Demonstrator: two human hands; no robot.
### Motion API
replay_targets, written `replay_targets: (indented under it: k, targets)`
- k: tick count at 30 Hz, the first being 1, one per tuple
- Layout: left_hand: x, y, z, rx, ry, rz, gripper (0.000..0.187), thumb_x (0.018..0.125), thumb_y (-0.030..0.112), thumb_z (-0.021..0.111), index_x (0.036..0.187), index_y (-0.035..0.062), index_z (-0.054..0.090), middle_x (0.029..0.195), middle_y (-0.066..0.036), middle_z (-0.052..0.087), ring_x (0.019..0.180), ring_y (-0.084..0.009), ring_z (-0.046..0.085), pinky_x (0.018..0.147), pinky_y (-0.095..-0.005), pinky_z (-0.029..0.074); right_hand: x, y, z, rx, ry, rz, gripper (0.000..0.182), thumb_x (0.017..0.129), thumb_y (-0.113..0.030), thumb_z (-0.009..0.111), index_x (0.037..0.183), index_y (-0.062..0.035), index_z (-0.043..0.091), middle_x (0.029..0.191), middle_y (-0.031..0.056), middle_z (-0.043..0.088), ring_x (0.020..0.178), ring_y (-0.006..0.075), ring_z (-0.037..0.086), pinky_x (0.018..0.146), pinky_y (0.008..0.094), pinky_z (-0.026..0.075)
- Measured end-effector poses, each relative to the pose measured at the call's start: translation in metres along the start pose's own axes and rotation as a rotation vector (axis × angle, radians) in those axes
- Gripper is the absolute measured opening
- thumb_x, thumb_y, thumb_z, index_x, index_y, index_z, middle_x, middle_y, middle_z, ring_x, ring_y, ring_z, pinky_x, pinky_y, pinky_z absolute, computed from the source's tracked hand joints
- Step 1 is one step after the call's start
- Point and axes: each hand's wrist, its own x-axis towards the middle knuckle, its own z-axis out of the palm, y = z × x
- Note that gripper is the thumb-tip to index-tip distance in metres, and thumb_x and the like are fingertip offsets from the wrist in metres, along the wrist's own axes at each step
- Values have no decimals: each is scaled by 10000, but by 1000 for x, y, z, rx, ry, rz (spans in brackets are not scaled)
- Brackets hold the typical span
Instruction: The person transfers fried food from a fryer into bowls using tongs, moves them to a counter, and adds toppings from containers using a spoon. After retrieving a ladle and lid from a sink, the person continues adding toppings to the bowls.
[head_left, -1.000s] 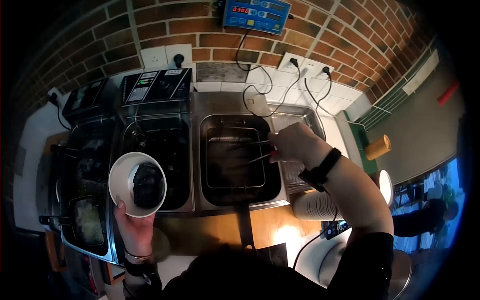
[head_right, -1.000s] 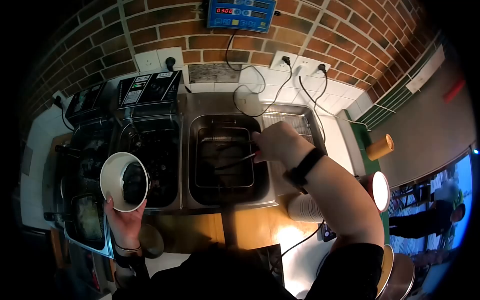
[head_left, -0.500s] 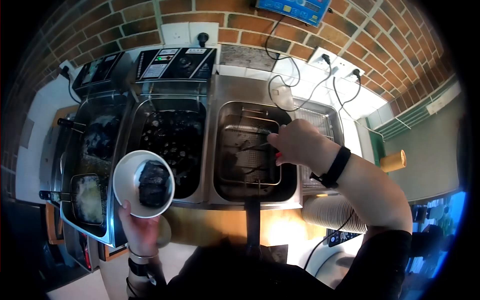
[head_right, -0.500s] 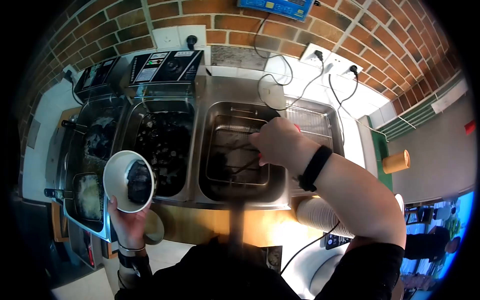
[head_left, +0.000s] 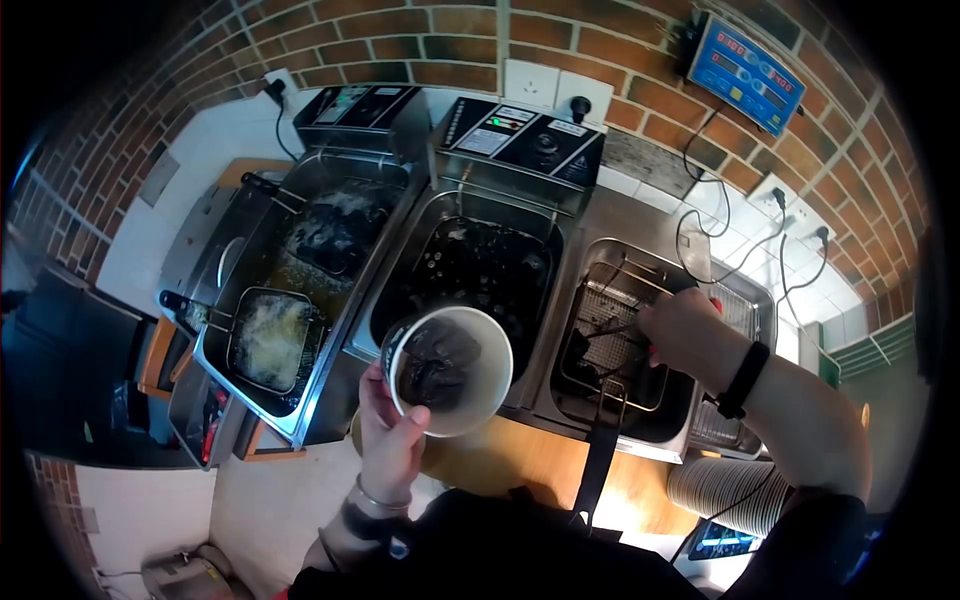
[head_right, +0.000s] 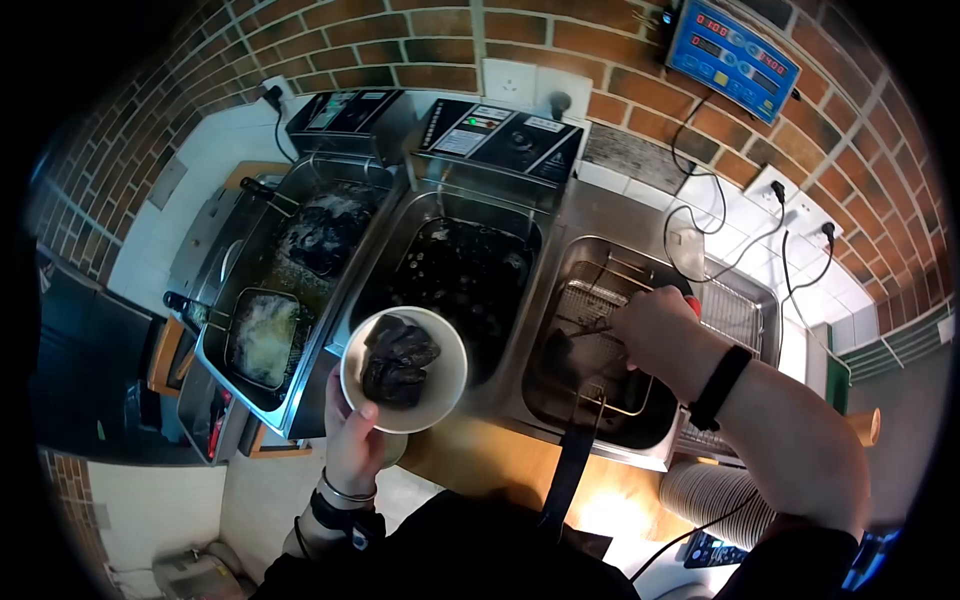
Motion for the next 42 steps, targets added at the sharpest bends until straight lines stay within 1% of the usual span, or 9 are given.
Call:
replay_targets:
  k: [7, 11, 13, 23, 26, 33, 35, 40, 42]
  targets:
    - [-9, 8, 5, -98, 7, -26, 777, 724, 152, 755, 1352, 16, 317, 1272, -123, 475, 1172, -222, 497, 1008, -346, 425, 15, -2, 6, -48, -89, -28, 349, 766, -384, 730, 978, -113, 668, 955, 94, 685, 908, 254, 673, 735, 365, 527]
    - [-16, 6, 6, -87, 41, -57, 839, 745, 254, 737, 1410, 16, 282, 1324, -142, 441, 1215, -258, 480, 1011, -380, 440, 26, 15, 19, -112, -92, -53, 326, 771, -367, 719, 979, -121, 673, 867, 65, 699, 854, 256, 682, 709, 366, 526]
    - [-15, -2, -7, -15, -32, -10, 736, 824, 297, 684, 1409, 34, 322, 1373, -127, 429, 1255, -254, 447, 1057, -417, 377, 26, 23, 28, -53, -12, -189, 222, 787, -320, 668, 797, -99, 668, 762, 70, 685, 748, 258, 687, 634, 370, 525]
    - [-17, -15, -17, -82, -6, -152, 721, 854, 350, 649, 1412, 31, 323, 1391, -140, 421, 1271, -251, 437, 1060, -406, 375, 2, 46, 49, -85, -205, -45, 398, 906, -461, 529, 918, -98, 692, 876, 43, 693, 847, 258, 681, 712, 394, 541]
    - [-8, -22, -17, -146, -36, -175, 631, 884, 300, 601, 1392, 18, 356, 1357, -146, 466, 1235, -249, 481, 1039, -405, 403, -30, 61, 33, -54, -175, 135, 435, 907, -501, 492, 990, -112, 669, 834, 80, 684, 822, 270, 681, 693, 412, 542]
    - [20, -32, 11, -200, -48, -268, 385, 927, 154, 520, 1287, 40, 447, 1259, -124, 547, 1152, -250, 555, 982, -410, 464, -137, 51, -11, 26, 514, 39, 374, 845, -456, 598, 781, -90, 554, 615, 74, 588, 581, 283, 609, 546, 373, 492]
    - [22, -33, 22, -235, -31, -347, 290, 892, 87, 579, 1162, 57, 478, 1172, -87, 580, 1081, -229, 589, 960, -393, 480, -146, 18, -36, 31, 510, 31, 362, 829, -445, 622, 775, -96, 541, 596, 65, 576, 548, 268, 603, 516, 356, 486]
    - [16, -38, 31, -166, -211, -375, 465, 853, 65, 585, 1268, -4, 386, 1192, -103, 536, 1098, -202, 555, 957, -362, 477, -132, -40, -47, 177, 310, 54, 196, 892, -273, 574, 814, -96, 610, 631, 67, 622, 608, 264, 647, 570, 373, 531]
    - [17, -42, 30, -169, -236, -418, 480, 848, 48, 578, 1278, -7, 372, 1202, -104, 519, 1104, -202, 544, 960, -353, 473, -127, -48, -39, 140, 335, 3, 266, 891, -343, 570, 821, -89, 602, 595, 57, 595, 563, 253, 627, 543, 359, 512]
